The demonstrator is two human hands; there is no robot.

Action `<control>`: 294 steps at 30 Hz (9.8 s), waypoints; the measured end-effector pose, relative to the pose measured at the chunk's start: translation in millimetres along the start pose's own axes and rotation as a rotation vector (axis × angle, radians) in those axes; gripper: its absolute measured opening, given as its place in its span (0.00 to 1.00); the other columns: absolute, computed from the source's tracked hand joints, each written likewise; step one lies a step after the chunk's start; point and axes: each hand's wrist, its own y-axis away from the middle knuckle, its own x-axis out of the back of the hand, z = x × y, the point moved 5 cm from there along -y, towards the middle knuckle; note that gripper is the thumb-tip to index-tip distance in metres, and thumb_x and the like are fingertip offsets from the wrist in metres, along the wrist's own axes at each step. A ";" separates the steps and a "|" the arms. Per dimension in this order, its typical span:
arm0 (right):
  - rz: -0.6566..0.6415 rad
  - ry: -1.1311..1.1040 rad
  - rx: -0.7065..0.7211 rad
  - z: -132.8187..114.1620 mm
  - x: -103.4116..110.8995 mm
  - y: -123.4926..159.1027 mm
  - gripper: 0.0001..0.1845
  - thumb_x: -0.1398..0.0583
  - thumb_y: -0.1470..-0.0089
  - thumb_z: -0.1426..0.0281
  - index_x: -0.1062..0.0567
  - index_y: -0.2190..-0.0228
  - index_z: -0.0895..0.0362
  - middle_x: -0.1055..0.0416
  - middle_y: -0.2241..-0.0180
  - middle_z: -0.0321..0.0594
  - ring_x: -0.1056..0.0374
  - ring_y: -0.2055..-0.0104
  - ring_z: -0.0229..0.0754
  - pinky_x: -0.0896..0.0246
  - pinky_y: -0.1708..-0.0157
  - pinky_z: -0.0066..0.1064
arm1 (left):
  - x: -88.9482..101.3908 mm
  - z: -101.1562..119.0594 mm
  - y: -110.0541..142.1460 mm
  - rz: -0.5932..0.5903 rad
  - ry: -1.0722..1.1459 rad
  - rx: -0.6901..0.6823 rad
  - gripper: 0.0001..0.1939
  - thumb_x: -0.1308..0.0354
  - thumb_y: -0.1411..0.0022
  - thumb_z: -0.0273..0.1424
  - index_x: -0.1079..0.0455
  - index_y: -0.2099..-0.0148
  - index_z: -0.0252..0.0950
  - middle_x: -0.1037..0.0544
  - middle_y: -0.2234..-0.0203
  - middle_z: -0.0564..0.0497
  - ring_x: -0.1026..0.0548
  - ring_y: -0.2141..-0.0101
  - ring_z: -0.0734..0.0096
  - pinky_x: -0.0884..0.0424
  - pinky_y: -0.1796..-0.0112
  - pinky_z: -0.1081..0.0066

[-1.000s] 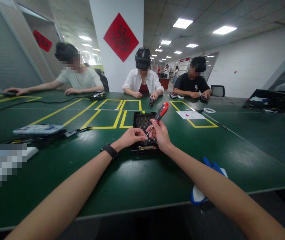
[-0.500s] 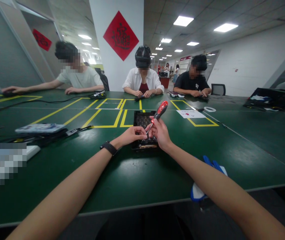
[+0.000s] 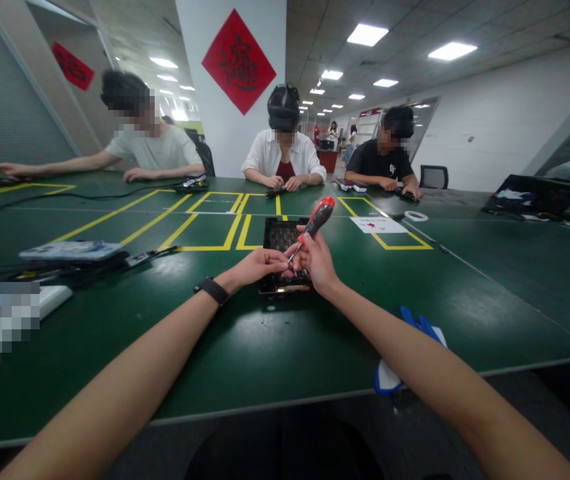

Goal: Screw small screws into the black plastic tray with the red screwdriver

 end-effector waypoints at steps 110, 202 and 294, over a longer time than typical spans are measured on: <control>-0.017 -0.020 -0.053 5.8 3.2 -3.7 0.17 0.46 0.45 0.58 0.35 0.58 0.55 0.30 0.77 0.32 0.40 0.84 0.29 0.44 0.84 0.21 | 0.0 2.1 1.7 -0.058 -0.021 -0.032 0.16 0.40 0.46 0.38 0.29 0.61 0.30 0.23 0.69 0.48 0.27 0.68 0.74 0.33 0.62 0.72; -0.003 -0.055 -0.001 1.7 3.3 -2.8 0.16 0.46 0.45 0.62 0.37 0.55 0.53 0.30 0.75 0.31 0.37 0.83 0.30 0.41 0.81 0.22 | -0.1 5.0 1.8 -0.004 0.035 -0.069 0.29 0.39 0.47 0.33 0.43 0.44 0.35 0.29 0.69 0.54 0.30 0.68 0.78 0.34 0.62 0.72; -0.024 -0.083 -0.077 7.6 2.9 -3.8 0.16 0.46 0.45 0.61 0.35 0.57 0.55 0.26 0.74 0.35 0.38 0.83 0.30 0.42 0.81 0.22 | -1.5 1.4 3.3 0.067 0.011 -0.015 0.15 0.37 0.50 0.37 0.29 0.66 0.29 0.24 0.73 0.49 0.28 0.72 0.76 0.33 0.67 0.73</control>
